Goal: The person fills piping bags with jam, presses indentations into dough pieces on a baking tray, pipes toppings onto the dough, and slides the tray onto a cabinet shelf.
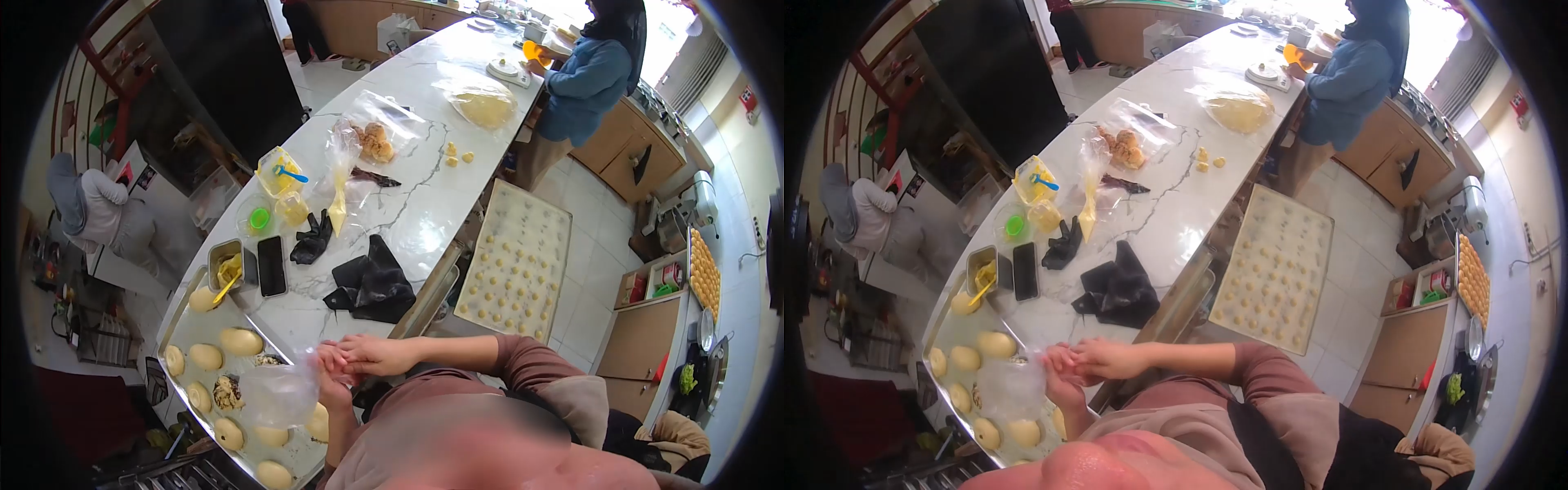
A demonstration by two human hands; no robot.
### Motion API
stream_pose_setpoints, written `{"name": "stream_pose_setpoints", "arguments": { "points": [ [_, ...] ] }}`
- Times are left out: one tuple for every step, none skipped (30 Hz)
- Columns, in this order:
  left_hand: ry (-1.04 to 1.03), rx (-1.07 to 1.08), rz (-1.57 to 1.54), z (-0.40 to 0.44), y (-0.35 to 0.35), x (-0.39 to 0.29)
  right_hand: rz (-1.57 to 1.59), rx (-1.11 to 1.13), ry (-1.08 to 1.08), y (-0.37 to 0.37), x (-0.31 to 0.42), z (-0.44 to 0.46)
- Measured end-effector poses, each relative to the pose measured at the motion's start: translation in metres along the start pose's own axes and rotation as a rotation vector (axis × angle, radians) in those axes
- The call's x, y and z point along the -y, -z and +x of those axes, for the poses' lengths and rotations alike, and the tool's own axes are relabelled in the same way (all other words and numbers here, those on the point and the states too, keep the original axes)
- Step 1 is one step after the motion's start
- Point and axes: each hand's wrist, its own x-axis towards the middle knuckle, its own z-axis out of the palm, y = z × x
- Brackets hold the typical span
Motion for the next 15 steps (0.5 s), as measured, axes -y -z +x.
{"name": "stream_pose_setpoints", "arguments": {
  "points": [
    [-0.034, 0.043, 0.084, 0.002, 0.001, 0.004, 0.038, -0.003, 0.005, 0.000, -0.004, -0.001],
    [-0.071, 0.084, 0.169, 0.003, 0.003, 0.008, 0.272, 0.077, -0.130, 0.003, -0.007, -0.004],
    [0.059, 0.051, 0.082, 0.004, 0.003, 0.013, 0.507, 0.161, -0.267, 0.010, -0.003, -0.006],
    [0.098, 0.028, 0.228, 0.003, 0.003, 0.012, 0.748, 0.248, -0.406, 0.012, 0.002, -0.007],
    [0.135, 0.005, 0.371, 0.011, -0.015, -0.003, 0.442, 0.047, -0.191, 0.013, 0.008, -0.007],
    [0.178, -0.018, 0.514, 0.014, -0.023, -0.011, 0.512, -0.016, -0.218, 0.013, 0.016, -0.004],
    [0.060, 0.044, 0.411, 0.015, -0.011, 0.001, 0.579, -0.081, -0.247, 0.013, 0.024, -0.001],
    [0.025, 0.076, 0.365, 0.015, -0.002, 0.007, 0.641, -0.149, -0.278, 0.013, 0.028, 0.000],
    [0.013, 0.092, 0.357, 0.013, 0.001, 0.007, 0.511, -0.160, -0.178, 0.011, 0.021, 0.001],
    [0.026, 0.093, 0.365, 0.012, 0.003, 0.006, 0.379, -0.173, -0.080, 0.007, 0.010, 0.004],
    [0.048, 0.093, 0.375, 0.010, 0.004, 0.002, 0.246, -0.188, 0.017, 0.003, 0.002, 0.007],
    [0.069, 0.090, 0.396, 0.009, 0.005, -0.001, 0.166, -0.146, -0.009, 0.002, 0.004, 0.010],
    [0.080, 0.084, 0.407, 0.009, 0.004, -0.004, 0.085, -0.104, -0.035, 0.002, 0.005, 0.013],
    [0.087, 0.080, 0.402, 0.006, 0.005, -0.004, 0.000, -0.066, -0.063, 0.001, 0.007, 0.016],
    [0.085, 0.069, 0.386, 0.005, 0.008, -0.005, -0.027, -0.096, 0.000, -0.003, 0.005, 0.018]
  ]
}}
